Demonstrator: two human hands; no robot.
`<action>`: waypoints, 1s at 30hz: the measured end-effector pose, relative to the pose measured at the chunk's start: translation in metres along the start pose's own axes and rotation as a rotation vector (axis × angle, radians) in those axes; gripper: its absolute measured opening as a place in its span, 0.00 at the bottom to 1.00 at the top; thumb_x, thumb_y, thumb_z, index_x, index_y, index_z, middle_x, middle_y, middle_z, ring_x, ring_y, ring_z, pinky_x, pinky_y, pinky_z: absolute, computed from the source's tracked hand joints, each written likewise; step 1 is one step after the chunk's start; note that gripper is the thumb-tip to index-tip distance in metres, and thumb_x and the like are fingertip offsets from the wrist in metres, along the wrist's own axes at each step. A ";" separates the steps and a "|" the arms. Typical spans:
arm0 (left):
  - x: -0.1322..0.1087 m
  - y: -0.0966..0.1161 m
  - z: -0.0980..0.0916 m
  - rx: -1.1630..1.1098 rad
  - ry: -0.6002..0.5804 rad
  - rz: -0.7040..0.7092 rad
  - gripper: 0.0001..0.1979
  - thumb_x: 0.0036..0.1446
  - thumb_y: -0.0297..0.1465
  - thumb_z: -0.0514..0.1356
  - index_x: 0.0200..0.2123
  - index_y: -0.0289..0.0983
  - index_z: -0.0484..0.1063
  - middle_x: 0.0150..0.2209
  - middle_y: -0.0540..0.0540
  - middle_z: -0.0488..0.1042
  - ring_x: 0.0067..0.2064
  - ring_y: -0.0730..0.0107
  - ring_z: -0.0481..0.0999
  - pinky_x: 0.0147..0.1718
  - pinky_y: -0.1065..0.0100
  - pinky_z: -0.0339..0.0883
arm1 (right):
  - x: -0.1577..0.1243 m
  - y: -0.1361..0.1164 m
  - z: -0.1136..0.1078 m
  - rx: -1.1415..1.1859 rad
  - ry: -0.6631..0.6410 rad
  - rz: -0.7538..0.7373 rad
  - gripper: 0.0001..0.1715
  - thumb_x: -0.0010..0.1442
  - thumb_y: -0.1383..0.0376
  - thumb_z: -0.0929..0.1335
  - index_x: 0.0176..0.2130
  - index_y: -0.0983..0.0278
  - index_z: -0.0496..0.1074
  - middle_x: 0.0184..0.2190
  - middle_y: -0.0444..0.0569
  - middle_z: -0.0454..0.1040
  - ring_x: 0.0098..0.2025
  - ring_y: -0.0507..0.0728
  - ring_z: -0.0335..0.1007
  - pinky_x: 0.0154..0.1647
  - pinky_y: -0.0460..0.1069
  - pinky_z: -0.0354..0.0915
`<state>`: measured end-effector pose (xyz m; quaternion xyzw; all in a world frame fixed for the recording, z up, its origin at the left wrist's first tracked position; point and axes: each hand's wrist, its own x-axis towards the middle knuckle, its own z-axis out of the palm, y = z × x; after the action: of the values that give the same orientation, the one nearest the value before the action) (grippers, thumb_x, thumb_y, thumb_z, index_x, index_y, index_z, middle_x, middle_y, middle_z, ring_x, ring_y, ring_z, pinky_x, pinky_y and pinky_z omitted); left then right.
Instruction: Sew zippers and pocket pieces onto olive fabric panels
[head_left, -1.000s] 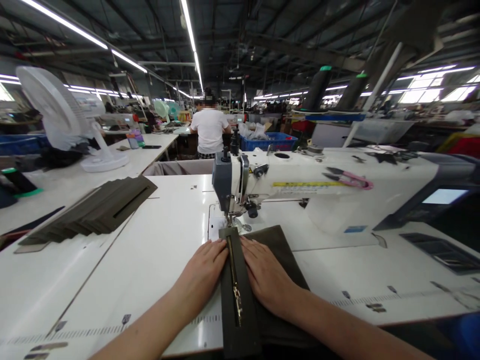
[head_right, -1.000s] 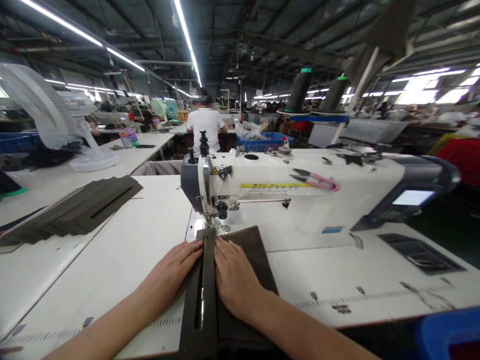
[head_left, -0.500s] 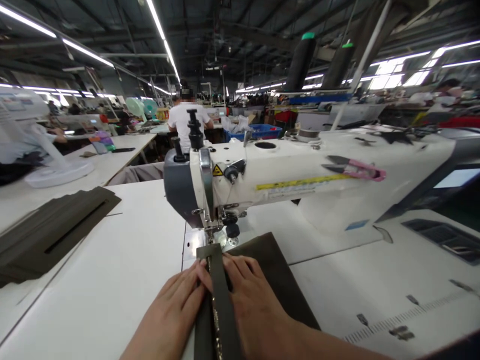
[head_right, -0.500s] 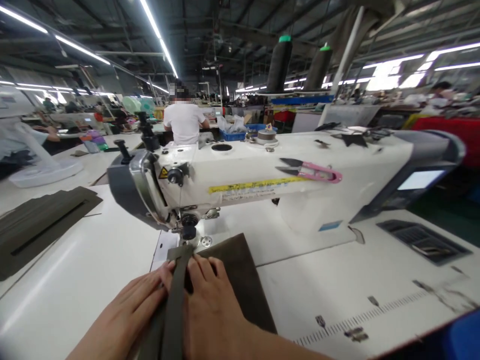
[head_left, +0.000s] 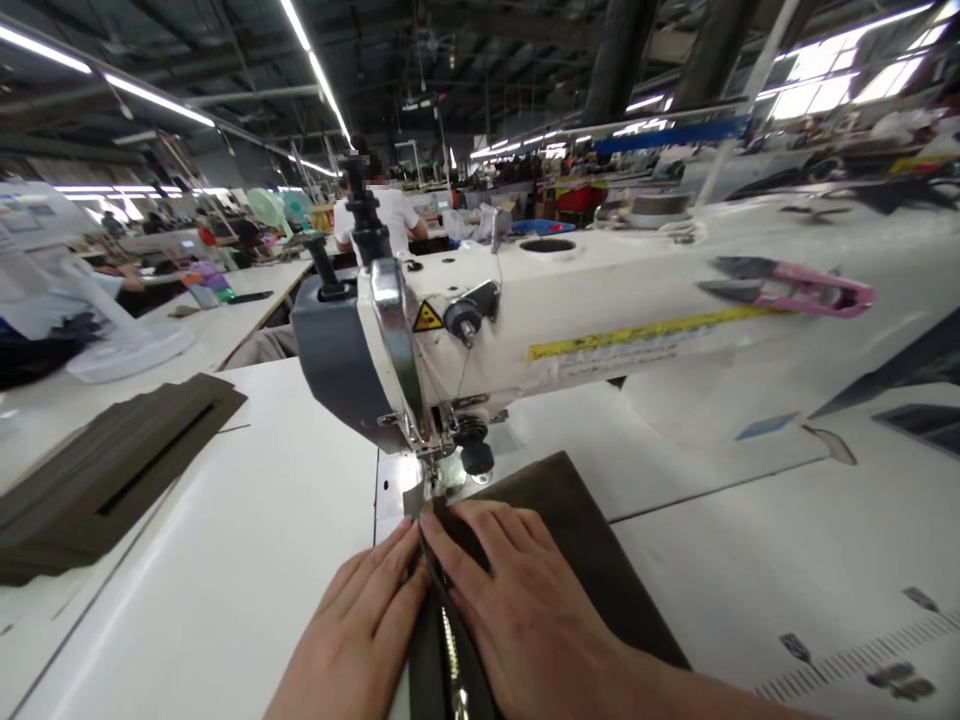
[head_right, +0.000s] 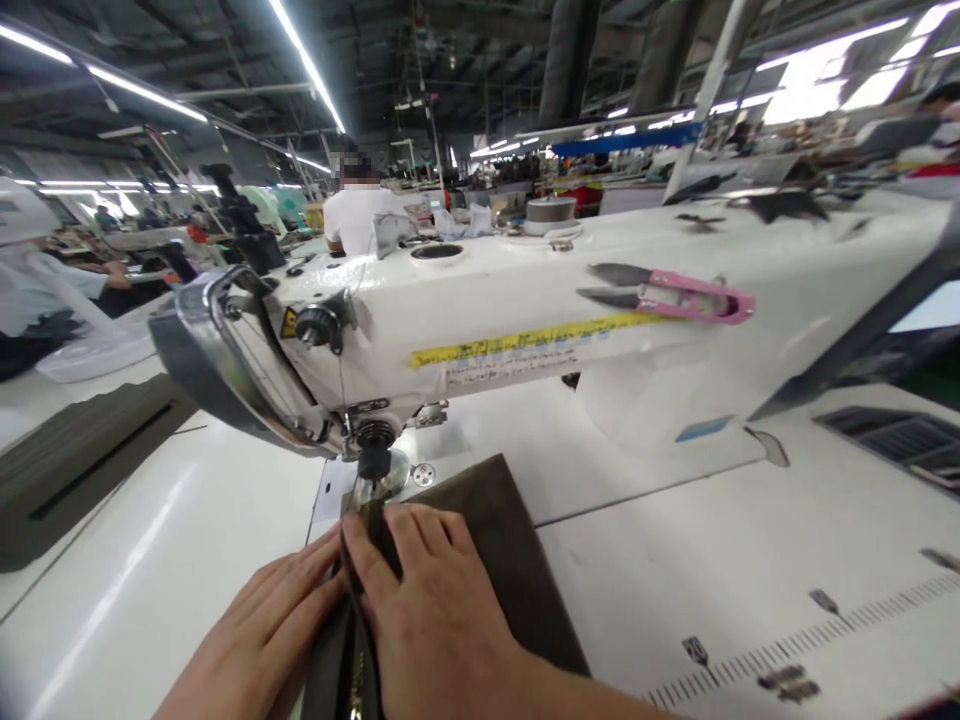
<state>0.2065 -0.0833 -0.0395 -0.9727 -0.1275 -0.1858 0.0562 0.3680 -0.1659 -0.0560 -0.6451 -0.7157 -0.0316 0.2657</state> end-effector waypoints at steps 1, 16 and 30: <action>0.000 0.000 0.000 -0.001 0.003 0.004 0.18 0.62 0.29 0.45 0.53 0.40 0.62 0.52 0.43 0.68 0.52 0.63 0.67 0.50 0.65 0.64 | 0.000 0.000 0.000 -0.011 -0.009 -0.009 0.26 0.61 0.66 0.60 0.59 0.62 0.56 0.48 0.57 0.66 0.48 0.63 0.61 0.45 0.58 0.59; -0.002 -0.010 0.007 0.054 0.046 0.079 0.19 0.61 0.31 0.45 0.53 0.42 0.62 0.49 0.47 0.71 0.51 0.65 0.69 0.48 0.69 0.64 | 0.000 0.001 0.000 0.004 -0.046 -0.035 0.26 0.62 0.63 0.59 0.59 0.60 0.54 0.48 0.57 0.65 0.49 0.63 0.59 0.46 0.60 0.57; -0.001 -0.006 0.004 0.024 0.039 0.042 0.18 0.59 0.30 0.46 0.52 0.40 0.63 0.51 0.45 0.69 0.51 0.64 0.68 0.49 0.66 0.65 | -0.001 -0.001 -0.003 0.031 -0.055 0.035 0.25 0.61 0.67 0.59 0.57 0.66 0.58 0.51 0.57 0.65 0.51 0.61 0.60 0.52 0.59 0.58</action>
<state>0.2055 -0.0773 -0.0430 -0.9705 -0.1080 -0.2021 0.0743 0.3685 -0.1679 -0.0533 -0.6539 -0.7118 0.0017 0.2564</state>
